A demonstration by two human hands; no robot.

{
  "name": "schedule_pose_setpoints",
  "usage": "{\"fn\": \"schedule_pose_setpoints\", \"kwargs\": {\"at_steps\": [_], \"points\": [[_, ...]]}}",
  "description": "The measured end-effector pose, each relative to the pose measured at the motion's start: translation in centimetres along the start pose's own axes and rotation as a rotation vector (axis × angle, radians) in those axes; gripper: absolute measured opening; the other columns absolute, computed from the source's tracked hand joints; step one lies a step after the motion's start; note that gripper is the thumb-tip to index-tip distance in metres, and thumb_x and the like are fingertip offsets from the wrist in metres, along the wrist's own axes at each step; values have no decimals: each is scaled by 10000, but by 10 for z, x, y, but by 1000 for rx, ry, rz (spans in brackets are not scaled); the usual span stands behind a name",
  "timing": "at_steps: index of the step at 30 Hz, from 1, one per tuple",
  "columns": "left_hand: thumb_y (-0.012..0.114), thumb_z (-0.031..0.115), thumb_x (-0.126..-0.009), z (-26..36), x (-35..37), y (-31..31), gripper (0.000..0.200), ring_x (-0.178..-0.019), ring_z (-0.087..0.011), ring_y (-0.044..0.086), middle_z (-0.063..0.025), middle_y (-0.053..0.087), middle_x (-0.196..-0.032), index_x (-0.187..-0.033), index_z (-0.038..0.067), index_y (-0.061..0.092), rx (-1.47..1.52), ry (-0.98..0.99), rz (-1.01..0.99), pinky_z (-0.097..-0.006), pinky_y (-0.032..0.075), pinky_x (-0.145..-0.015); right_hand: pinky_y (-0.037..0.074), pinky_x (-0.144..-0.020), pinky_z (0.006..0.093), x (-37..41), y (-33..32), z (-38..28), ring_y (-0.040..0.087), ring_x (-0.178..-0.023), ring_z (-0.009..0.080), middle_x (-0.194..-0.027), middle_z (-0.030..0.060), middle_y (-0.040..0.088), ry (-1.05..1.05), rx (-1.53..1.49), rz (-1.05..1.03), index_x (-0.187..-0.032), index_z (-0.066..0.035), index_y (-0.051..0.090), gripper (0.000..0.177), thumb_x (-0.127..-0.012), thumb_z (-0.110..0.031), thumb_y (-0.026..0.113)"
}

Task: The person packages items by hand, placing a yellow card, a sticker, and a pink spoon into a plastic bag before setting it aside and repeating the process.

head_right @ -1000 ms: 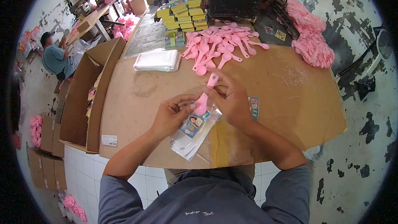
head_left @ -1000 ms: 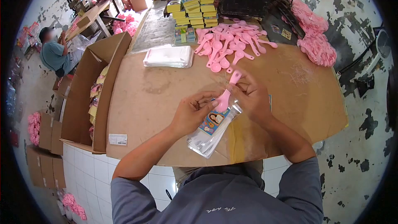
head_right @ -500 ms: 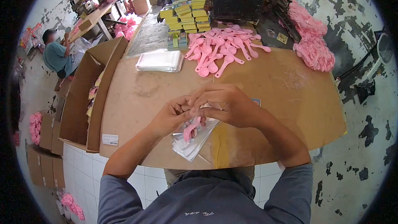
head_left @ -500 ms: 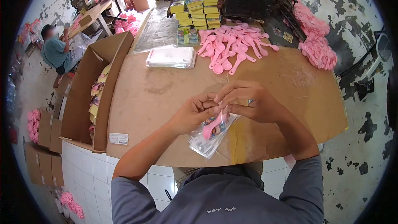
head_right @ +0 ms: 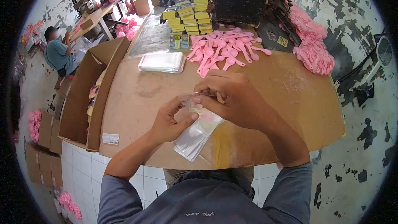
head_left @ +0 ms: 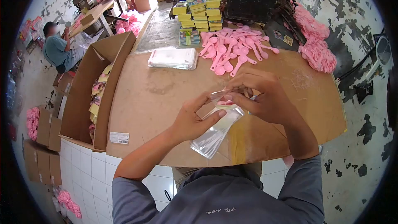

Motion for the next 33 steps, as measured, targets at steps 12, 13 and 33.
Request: {"fn": "schedule_pose_setpoints", "kwargs": {"at_steps": [12, 13, 33], "points": [[702, 27, -958, 6, 1, -7, 369, -828, -99, 714, -95, 764, -937, -1300, -65, 598, -15, -13, 175, -227, 568, -691, 462, -891, 392, 9, 23, -10, 608, -1082, 258, -1152, 77, 629, -352, 591, 209, -1017, -90, 692, 231, -811, -166, 765], [713, 26, -949, 8, 2, -6, 388, -814, -91, 711, -98, 765, -916, -1305, -71, 593, -48, 15, 187, -223, 565, -662, 452, -904, 394, 9, 26, -12, 606, -1083, 257, -1135, 75, 631, -373, 621, 206, -1013, -79, 689, 234, -809, -172, 754], [705, 67, -966, -20, -4, -14, 401, -804, -49, 669, -53, 763, -930, -1343, -17, 597, 109, -129, 212, -209, 509, -672, 512, -687, 310, 117, -139, 174, 623, -780, 173, -893, 84, 623, 426, -624, 34, -1098, -23, 612, 150, -951, -39, 588]]}}
Point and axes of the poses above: each hand's wrist, its own x-axis away from the middle knuckle, its own y-axis out of the palm, z = x × y, the point moved 6 cm from there along -x, towards the middle knuckle
